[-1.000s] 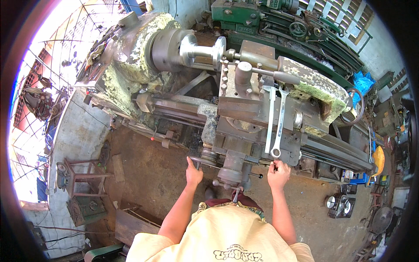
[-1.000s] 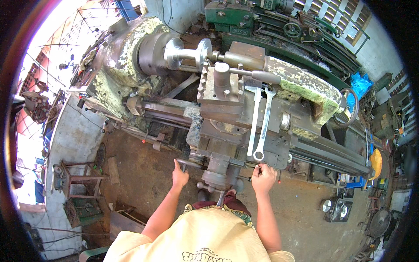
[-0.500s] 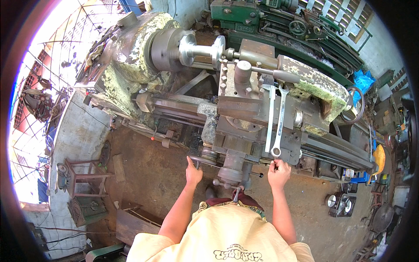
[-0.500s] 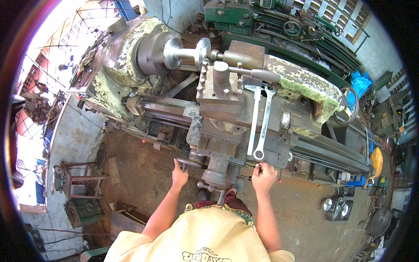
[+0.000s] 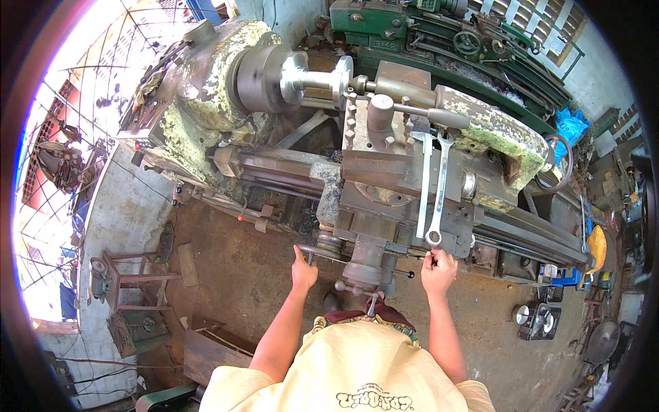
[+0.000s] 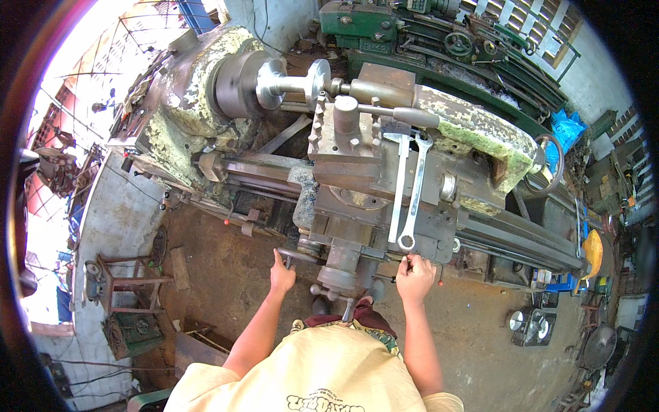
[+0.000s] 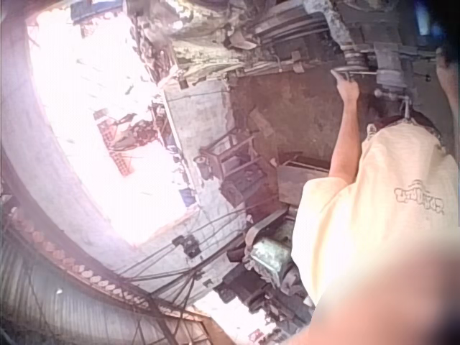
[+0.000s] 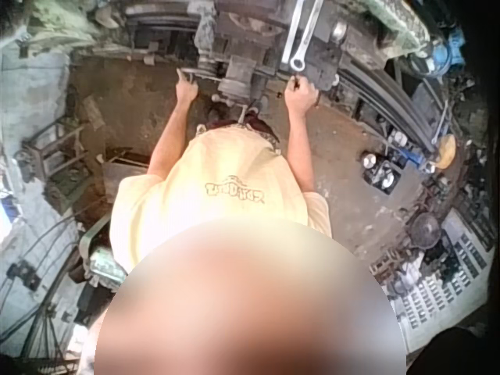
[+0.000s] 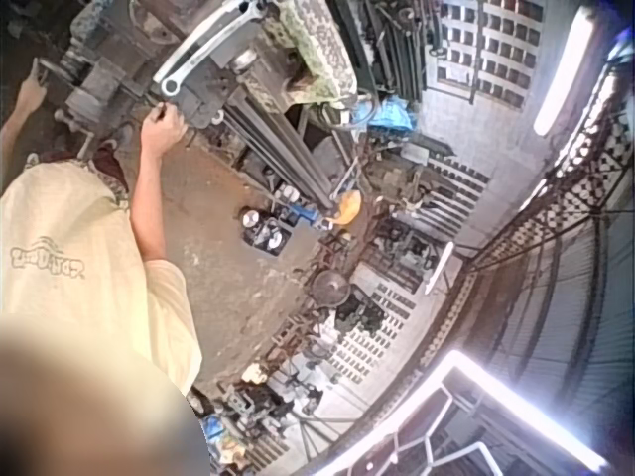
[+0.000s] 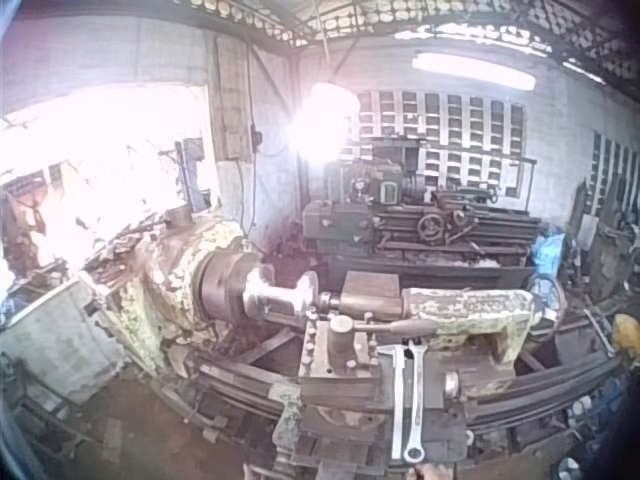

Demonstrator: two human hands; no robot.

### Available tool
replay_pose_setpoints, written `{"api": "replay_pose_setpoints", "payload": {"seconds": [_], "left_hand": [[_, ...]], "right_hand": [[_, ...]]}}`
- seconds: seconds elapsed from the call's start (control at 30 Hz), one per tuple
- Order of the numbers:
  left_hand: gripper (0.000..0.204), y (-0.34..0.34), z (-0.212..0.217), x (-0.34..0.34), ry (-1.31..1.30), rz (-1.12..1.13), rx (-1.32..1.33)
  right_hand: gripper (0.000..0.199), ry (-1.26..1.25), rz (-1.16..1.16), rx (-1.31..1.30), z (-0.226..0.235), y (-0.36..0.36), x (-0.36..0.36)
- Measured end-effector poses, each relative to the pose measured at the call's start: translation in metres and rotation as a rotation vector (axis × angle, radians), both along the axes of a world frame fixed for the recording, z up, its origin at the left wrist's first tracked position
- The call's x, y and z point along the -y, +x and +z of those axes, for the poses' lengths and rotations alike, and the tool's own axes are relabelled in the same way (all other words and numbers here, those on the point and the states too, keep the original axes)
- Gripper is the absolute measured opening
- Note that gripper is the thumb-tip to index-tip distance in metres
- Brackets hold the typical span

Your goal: The person operates a metal lathe, using both hands to turn the cross-slide and compound rest handwheels while the workpiece rotates. The person repeatedly advances and retracts the cutting tool to machine the cylindrical workpiece.

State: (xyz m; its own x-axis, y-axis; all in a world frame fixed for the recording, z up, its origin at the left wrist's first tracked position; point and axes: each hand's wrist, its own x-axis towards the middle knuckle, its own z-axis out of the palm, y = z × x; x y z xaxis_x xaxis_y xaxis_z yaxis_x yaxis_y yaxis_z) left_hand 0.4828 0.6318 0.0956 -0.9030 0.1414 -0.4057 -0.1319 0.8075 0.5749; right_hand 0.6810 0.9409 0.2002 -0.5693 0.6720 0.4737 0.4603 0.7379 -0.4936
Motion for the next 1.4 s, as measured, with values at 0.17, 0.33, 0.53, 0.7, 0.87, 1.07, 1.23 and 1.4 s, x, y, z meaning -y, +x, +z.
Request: {"api": "replay_pose_setpoints", "payload": {"seconds": [0.17, 0.33, 0.53, 0.7, 0.87, 1.07, 1.23, 1.4], "left_hand": [[0.095, -0.0020, -0.0050, 0.0023, 0.001, -0.009, -0.003], [0.095, -0.0024, -0.0076, 0.0031, 0.004, -0.002, -0.007], [0.093, -0.0022, -0.0106, 0.0037, -0.005, 0.009, -0.049], [0.091, -0.0036, -0.0102, 0.0044, 0.000, 0.017, -0.034], [0.090, -0.0030, -0.0058, 0.0040, 0.008, 0.029, -0.029], [0.091, -0.0046, -0.0038, 0.0043, -0.024, 0.014, -0.006], [0.091, -0.0060, -0.0055, 0.0053, -0.004, 0.029, 0.022], [0.090, -0.0054, -0.0031, 0.0058, -0.016, 0.018, -0.002]], "right_hand": [[0.009, -0.015, -0.009, -0.008, 0.0004, 0.0002, 0.0012], [0.009, -0.027, -0.001, 0.000, 0.0004, 0.0005, 0.0008], [0.009, -0.026, 0.008, 0.008, -0.0032, 0.0013, -0.0010], [0.009, -0.024, 0.009, 0.007, -0.0038, 0.0015, -0.0011], [0.009, -0.023, 0.013, -0.005, -0.0025, 0.0014, -0.0006], [0.009, -0.024, 0.017, 0.001, -0.0033, 0.0011, -0.0010], [0.009, -0.022, 0.023, 0.000, -0.0033, 0.0011, -0.0015], [0.009, -0.015, 0.025, -0.002, -0.0025, 0.0011, -0.0017]]}}
